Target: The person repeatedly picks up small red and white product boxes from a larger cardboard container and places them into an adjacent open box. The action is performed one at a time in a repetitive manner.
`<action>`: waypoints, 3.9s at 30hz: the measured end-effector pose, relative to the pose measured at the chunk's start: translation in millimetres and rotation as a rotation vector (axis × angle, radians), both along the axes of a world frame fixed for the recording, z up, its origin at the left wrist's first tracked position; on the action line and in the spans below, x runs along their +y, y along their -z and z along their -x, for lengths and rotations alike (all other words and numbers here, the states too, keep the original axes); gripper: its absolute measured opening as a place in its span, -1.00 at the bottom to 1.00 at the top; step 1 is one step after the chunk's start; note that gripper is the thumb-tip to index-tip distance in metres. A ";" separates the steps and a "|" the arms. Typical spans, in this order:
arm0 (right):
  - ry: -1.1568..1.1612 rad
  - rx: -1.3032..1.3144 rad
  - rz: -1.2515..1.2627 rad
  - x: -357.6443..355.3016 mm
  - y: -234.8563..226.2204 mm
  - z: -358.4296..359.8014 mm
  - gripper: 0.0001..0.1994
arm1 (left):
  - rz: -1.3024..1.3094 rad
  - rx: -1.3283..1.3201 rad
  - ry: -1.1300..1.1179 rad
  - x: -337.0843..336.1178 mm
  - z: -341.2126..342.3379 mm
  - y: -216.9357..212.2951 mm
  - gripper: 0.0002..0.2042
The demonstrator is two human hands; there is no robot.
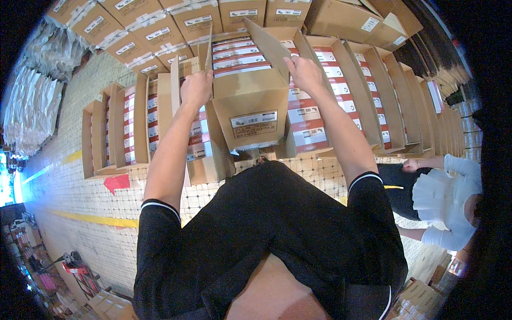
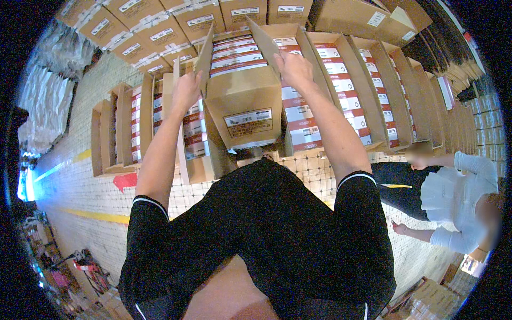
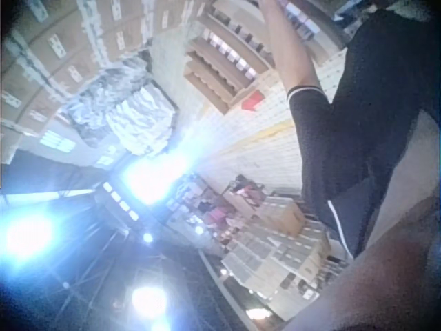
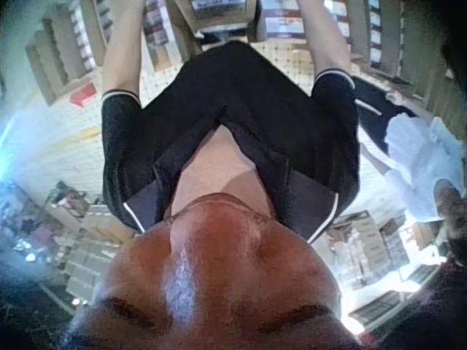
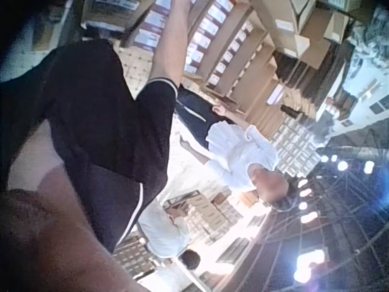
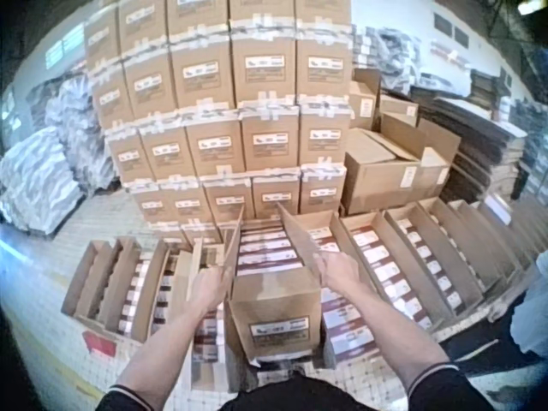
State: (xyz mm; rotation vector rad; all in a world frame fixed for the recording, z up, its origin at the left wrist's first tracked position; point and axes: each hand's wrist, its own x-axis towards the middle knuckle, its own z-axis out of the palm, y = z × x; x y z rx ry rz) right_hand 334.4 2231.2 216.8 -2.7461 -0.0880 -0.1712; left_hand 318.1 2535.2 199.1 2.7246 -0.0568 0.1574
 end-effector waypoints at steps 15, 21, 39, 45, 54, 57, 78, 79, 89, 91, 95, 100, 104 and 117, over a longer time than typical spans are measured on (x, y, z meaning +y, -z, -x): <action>0.029 0.035 0.070 -0.5 2.4 6.6 -0.58 | 0.013 0.022 0.034 -2.0 8.9 7.0 -0.55; -0.048 -0.011 0.087 -2.5 11.1 21.3 -0.56 | 0.039 0.078 -0.002 -6.6 25.9 17.7 -0.58; -0.155 0.673 -0.176 66.8 211.7 173.6 -0.61 | 0.077 0.323 0.158 -54.9 234.9 168.5 -0.37; -0.372 0.795 0.237 61.4 254.5 137.1 -0.54 | 0.148 0.593 0.113 -52.6 231.4 165.5 -0.36; -0.554 0.516 0.162 28.6 179.4 196.2 -0.69 | 0.121 0.517 0.143 -40.7 235.2 166.8 -0.44; -0.562 0.435 0.109 22.5 171.5 213.4 -0.75 | 0.173 0.590 0.133 -31.7 238.1 175.2 -0.60; 0.035 0.285 0.085 14.5 212.5 123.4 -0.64 | 0.083 0.900 0.317 -19.8 208.7 165.0 -0.80; 0.043 0.280 0.085 14.2 211.3 123.3 -0.64 | 0.086 0.889 0.316 -19.4 208.8 166.5 -0.80; 0.052 0.283 0.018 14.0 209.9 122.6 -0.72 | 0.296 0.833 0.123 -19.8 220.7 182.5 -0.83; 0.027 0.219 0.077 13.7 210.7 122.9 -0.68 | 0.285 0.854 0.109 -20.0 219.7 181.5 -0.82; 0.025 0.211 0.045 13.5 210.8 122.7 -0.70 | 0.259 0.848 0.103 -20.9 218.6 178.2 -0.81; 0.045 0.280 -0.021 13.1 209.8 122.2 -0.70 | 0.291 0.860 0.094 -22.0 218.6 176.7 -0.82; 0.024 0.172 0.045 13.5 208.8 122.2 -0.71 | 0.251 0.804 0.089 -22.7 219.0 179.5 -0.82; 0.040 0.223 -0.002 14.1 205.1 121.1 -0.73 | 0.199 0.827 0.106 -25.8 214.3 175.3 -0.81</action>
